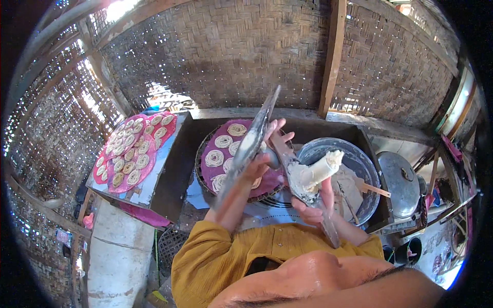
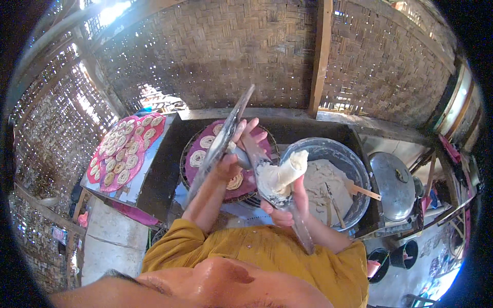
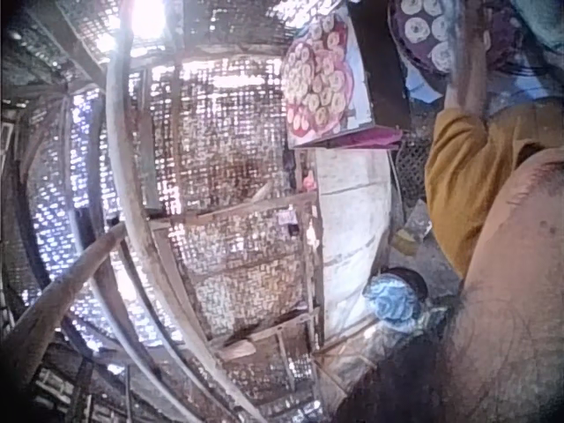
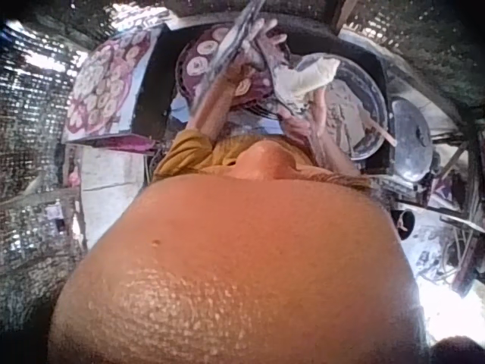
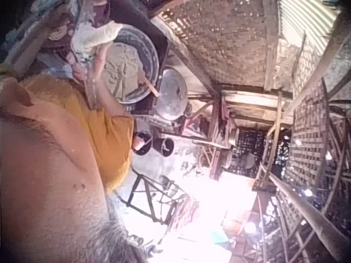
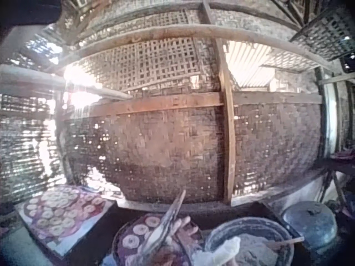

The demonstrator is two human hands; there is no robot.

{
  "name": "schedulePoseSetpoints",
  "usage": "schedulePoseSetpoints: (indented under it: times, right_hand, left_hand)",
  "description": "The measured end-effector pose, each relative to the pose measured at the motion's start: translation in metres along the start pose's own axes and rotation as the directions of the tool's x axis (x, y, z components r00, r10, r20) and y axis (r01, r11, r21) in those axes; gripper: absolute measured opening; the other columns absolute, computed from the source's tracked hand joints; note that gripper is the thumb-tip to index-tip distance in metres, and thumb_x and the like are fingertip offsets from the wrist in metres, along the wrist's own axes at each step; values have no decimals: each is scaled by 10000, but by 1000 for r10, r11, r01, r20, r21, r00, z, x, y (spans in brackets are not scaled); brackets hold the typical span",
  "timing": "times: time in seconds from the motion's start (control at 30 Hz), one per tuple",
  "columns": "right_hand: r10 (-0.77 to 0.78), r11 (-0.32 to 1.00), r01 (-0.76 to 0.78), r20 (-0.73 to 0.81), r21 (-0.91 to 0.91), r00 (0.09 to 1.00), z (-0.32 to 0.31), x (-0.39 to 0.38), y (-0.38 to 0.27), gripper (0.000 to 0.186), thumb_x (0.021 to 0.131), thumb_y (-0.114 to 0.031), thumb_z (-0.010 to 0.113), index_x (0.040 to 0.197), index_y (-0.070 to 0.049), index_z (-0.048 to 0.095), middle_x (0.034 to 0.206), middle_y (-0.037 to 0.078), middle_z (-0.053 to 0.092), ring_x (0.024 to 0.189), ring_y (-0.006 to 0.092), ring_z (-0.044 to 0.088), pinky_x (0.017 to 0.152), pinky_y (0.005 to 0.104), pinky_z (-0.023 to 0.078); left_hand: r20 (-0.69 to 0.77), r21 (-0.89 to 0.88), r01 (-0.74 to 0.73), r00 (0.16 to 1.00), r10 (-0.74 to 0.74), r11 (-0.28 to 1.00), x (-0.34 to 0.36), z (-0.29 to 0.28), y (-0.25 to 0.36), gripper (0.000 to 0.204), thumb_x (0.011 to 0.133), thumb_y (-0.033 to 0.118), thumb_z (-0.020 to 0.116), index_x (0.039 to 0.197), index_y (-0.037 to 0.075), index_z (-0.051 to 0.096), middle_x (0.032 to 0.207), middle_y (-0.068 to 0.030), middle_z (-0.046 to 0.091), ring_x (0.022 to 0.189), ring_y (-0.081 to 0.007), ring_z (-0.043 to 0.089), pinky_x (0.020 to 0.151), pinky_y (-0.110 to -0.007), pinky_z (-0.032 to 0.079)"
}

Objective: The person prepares dough spirals by piping a dough mixture onto several circular mats using a handheld tool.

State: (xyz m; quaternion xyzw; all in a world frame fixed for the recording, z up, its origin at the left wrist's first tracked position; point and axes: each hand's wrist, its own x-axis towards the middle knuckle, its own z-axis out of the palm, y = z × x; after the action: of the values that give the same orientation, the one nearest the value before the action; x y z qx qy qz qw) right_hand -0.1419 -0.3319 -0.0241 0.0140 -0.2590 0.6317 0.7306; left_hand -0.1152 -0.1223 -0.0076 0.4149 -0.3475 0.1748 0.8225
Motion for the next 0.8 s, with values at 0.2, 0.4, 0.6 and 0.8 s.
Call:
schedulePoseSetpoints:
  times: [0.2,0.4,0.6,0.8]
  right_hand:
    - [-491,802,192,-442,-565,751,21,17,-26,646,787,-604,448,1128,-55,429,687,87,550,398,98,394,336,192,300]
    - [-677,575,129,-382,-808,629,3,27,-36,497,832,-504,470,1101,-89,426,667,78,523,442,113,424,373,211,302]
    - [-650,537,52,-374,-842,661,17,17,-38,590,794,-591,446,1075,-73,472,611,70,504,396,93,373,341,197,264]
    - [-599,358,-49,-269,-933,754,42,17,-52,949,715,-333,685,1374,-72,53,1027,121,496,652,153,562,489,218,455]
  left_hand:
    - [104,299,139,979,-177,944,-31,-1,19,858,705,287,723,1364,106,205,1077,-120,522,946,-241,531,790,-350,439]
    - [110,232,130,981,-159,964,-36,20,15,696,757,214,685,1332,118,305,759,-13,448,716,-140,464,647,-288,408]
    - [-37,344,125,992,-119,931,-40,-27,2,712,738,145,688,1327,93,291,846,-40,529,702,-127,492,637,-285,433]
    - [-237,765,298,954,-181,570,-42,-17,30,472,651,102,713,1072,21,513,957,-72,599,859,-164,572,798,-292,448]
